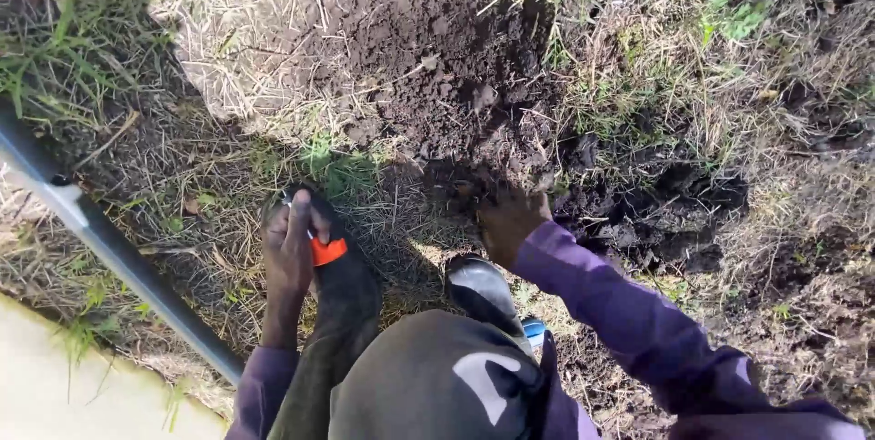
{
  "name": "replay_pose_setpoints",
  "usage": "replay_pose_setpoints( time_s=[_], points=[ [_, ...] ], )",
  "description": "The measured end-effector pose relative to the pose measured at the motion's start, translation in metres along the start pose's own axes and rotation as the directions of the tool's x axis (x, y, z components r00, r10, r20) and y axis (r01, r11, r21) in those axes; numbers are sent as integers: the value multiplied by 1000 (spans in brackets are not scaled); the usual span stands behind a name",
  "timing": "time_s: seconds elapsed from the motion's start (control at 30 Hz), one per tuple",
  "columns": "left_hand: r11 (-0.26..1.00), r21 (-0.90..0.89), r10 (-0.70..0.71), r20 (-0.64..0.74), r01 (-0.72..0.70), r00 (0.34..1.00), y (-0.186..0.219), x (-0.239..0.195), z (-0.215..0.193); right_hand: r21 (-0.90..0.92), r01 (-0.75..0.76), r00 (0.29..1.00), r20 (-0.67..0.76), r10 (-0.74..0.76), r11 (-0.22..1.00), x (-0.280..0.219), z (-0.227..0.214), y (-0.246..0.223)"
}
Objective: Using a punch tool to create holes in an irrigation pipe and clearing soil around it by hand.
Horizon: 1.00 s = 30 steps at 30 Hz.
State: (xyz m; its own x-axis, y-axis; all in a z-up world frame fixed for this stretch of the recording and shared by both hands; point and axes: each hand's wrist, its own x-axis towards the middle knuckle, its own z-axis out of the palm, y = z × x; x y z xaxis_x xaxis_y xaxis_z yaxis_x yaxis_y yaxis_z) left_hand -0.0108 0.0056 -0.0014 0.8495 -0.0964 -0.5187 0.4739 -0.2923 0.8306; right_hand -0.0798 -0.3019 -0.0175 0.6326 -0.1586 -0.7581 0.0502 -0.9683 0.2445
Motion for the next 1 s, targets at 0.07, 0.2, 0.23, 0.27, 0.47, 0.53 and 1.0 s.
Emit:
replay_pose_setpoints(
  time_s=[0.07,0.2,0.23,0.27,0.47,0.53,1.0],
  points=[
    [989,-74,-132,-7,131,991,2,5,1,89,317,946,44,-322,944,-20,-3,39],
    [981,-88,-176,-18,174,984,13,-7,2,218,259,960,-161,-227,941,24,-83,49],
    [985,-60,-162,-12,161,987,19,-1,2,201,230,959,-210,-188,952,37,-79,52],
    [988,-33,-149,-5,148,989,27,7,3,185,200,954,-259,-148,962,50,-77,56],
    [987,-33,-155,-25,154,988,12,6,4,101,104,972,199,-123,989,-51,-17,62],
    [991,-34,-128,-35,127,991,18,7,4,150,100,985,127,-120,984,-53,6,50],
    [992,-60,-114,-15,113,993,17,3,6,284,552,801,-442,-404,784,-79,42,-13]
  ],
)
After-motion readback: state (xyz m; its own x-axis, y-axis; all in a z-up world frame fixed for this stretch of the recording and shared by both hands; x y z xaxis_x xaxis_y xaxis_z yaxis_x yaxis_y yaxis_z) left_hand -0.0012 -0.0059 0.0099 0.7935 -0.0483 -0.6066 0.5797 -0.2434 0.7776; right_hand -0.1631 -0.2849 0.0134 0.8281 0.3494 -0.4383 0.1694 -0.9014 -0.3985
